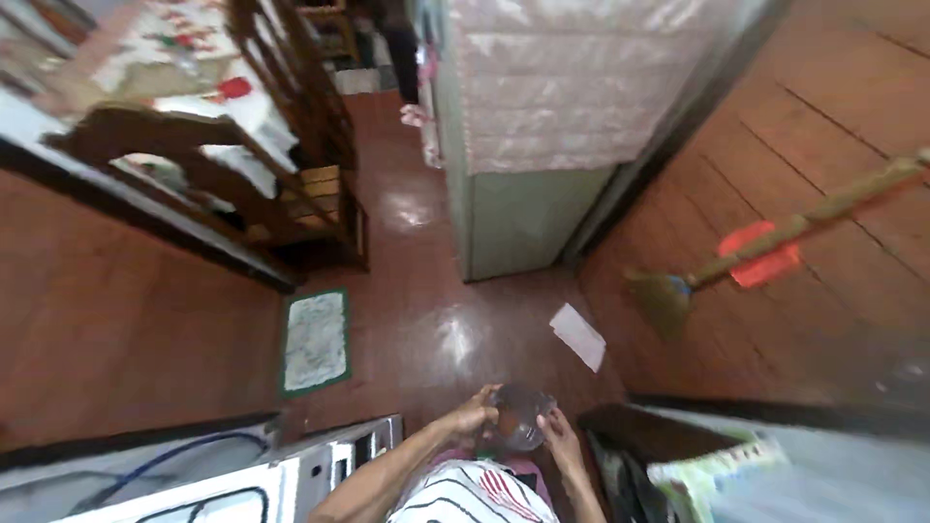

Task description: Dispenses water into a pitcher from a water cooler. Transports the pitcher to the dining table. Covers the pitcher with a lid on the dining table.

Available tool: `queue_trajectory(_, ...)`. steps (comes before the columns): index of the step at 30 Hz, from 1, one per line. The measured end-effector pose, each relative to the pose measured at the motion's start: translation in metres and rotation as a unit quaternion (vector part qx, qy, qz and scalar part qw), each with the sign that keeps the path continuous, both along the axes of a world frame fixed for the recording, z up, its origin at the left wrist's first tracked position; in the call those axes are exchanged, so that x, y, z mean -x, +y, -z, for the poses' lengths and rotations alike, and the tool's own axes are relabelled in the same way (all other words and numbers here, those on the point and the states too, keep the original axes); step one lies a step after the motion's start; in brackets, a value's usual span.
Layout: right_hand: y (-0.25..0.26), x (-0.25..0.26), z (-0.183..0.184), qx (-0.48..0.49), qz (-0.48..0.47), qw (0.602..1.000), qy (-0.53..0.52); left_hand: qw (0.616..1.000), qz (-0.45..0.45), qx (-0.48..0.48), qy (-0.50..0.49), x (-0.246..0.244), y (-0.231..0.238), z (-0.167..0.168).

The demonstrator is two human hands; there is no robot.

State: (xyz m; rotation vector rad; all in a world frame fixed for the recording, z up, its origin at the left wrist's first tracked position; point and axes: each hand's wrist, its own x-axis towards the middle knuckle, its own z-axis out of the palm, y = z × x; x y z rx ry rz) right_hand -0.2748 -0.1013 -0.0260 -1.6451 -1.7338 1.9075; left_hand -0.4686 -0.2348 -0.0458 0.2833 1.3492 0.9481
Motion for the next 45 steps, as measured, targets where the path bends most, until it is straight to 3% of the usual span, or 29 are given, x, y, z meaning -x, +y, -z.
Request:
queue_trajectory(8,0.065,0.220,0.001,-0.010,-0.207,0.978,0.002,0.983,-0.182,-0.034,0.001,0.149,-0.004,0.001)
queue_trajectory(14,0.097,0.401,-0.017,0.007,-0.355,0.935,-0.011,0.949,-0.315,-0.004,0.007,0.262,-0.004,-0.016)
queue_trajectory(20,0.094,0.599,-0.020,0.010,-0.486,0.874,0.010,0.895,-0.443,-0.023,0.040,0.392,-0.018,-0.023)
queue_trajectory(24,0.075,0.728,-0.020,-0.018,-0.511,0.859,0.041,0.879,-0.473,-0.012,0.064,0.501,-0.029,-0.031)
queue_trajectory(32,0.056,0.946,-0.051,-0.035,-0.462,0.884,0.065,0.870,-0.476,-0.029,0.123,0.724,-0.036,-0.056)
queue_trajectory(37,0.050,1.070,-0.063,-0.059,-0.485,0.868,0.089,0.816,-0.558,-0.017,0.151,0.822,-0.024,-0.056)
queue_trajectory(42,0.051,1.190,-0.072,-0.047,-0.578,0.808,0.099,0.752,-0.641,0.014,0.152,0.911,-0.017,-0.057)
queue_trajectory(45,0.054,1.253,-0.086,0.004,-0.627,0.770,0.115,0.694,-0.705,0.035,0.138,0.958,-0.017,-0.079)
